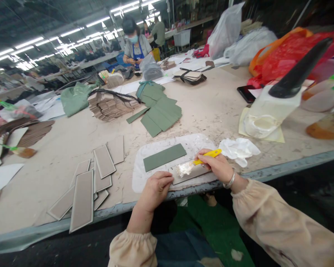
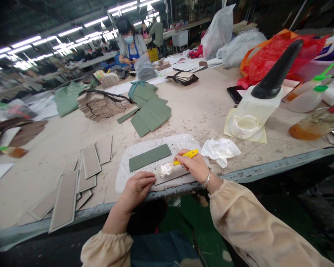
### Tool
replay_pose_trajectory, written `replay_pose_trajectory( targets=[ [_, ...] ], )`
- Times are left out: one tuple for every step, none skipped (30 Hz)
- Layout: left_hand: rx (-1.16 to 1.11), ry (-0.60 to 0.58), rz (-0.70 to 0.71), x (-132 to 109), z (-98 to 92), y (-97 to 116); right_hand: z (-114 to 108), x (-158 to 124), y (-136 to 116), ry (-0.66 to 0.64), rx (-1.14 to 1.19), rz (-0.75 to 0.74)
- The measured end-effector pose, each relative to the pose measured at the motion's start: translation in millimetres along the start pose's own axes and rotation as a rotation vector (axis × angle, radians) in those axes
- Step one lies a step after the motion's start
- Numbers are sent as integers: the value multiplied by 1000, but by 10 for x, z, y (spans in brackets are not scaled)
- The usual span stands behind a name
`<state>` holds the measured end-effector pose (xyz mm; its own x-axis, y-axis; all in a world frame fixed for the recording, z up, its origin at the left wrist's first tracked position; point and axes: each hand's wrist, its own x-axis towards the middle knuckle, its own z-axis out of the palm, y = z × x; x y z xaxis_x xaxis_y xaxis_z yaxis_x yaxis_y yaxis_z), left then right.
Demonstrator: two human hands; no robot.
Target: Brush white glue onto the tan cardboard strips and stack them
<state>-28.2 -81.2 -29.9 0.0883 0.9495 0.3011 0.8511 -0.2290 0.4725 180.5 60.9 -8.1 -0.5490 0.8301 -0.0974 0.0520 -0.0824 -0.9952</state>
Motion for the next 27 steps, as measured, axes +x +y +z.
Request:
replay_pose_trajectory(
  targets=[
    [-12,8,-2,0,1,-2,44,5,14,-14,-22,-4],
    [-22,17,-6,1,3,-2,82,8,23,-23,-41,-5],
    [-27,30,-9,3,9,0,115,9,28,-31,-59,-1],
    [-30,46,-11,6,17,3,139,8,26,-35,-79,3],
    [-29,62,-13,10,28,8,156,6,19,-37,-103,1],
    [-28,75,-13,15,40,14,164,3,8,-34,-133,-8],
    [-27,86,-11,19,52,20,162,-2,-7,-28,-167,-26],
    [-27,92,-8,23,62,28,152,-6,-24,-21,-205,-53],
    [-27,95,-4,26,71,36,131,-10,-40,-12,-241,-79],
    [-27,94,-1,29,77,44,100,-13,-55,-3,-272,-98],
    [-27,91,0,30,80,52,60,-15,-66,8,-299,-105],
    [-25,88,2,31,82,61,10,-15,-73,19,-323,-102],
    [-23,84,0,31,82,69,-49,-14,-76,33,-341,-95],
    [-20,80,-3,32,81,75,-115,-12,-74,51,-357,-88],
    [-17,79,-7,32,80,80,-187,-8,-69,73,-370,-83],
    [-16,79,-12,33,79,83,-262,-4,-62,97,-384,-84],
    [-15,79,-15,33,78,84,-338,-1,-56,127,-397,-89],
    [-16,80,-18,34,77,84,-414,2,-52,160,-411,-95],
    [-17,77,-19,34,75,82,-487,4,-53,192,-429,-100],
    [-18,71,-19,33,73,79,-555,4,-58,220,-451,-104],
    [-18,61,-22,31,69,76,-618,3,-67,246,-476,-108],
    [-18,48,-25,27,63,72,-676,-1,-80,272,-502,-108],
    [-18,35,-29,22,57,68,-728,-8,-95,300,-525,-106],
    [-16,20,-35,16,50,63,-773,-18,-111,329,-542,-104],
    [-13,2,-40,10,43,59,-810,-32,-127,356,-548,-106],
    [-7,-15,-46,5,36,54,-836,-47,-143,379,-540,-110],
    [1,-33,-51,2,29,51,-848,-65,-158,395,-516,-118]
  ],
)
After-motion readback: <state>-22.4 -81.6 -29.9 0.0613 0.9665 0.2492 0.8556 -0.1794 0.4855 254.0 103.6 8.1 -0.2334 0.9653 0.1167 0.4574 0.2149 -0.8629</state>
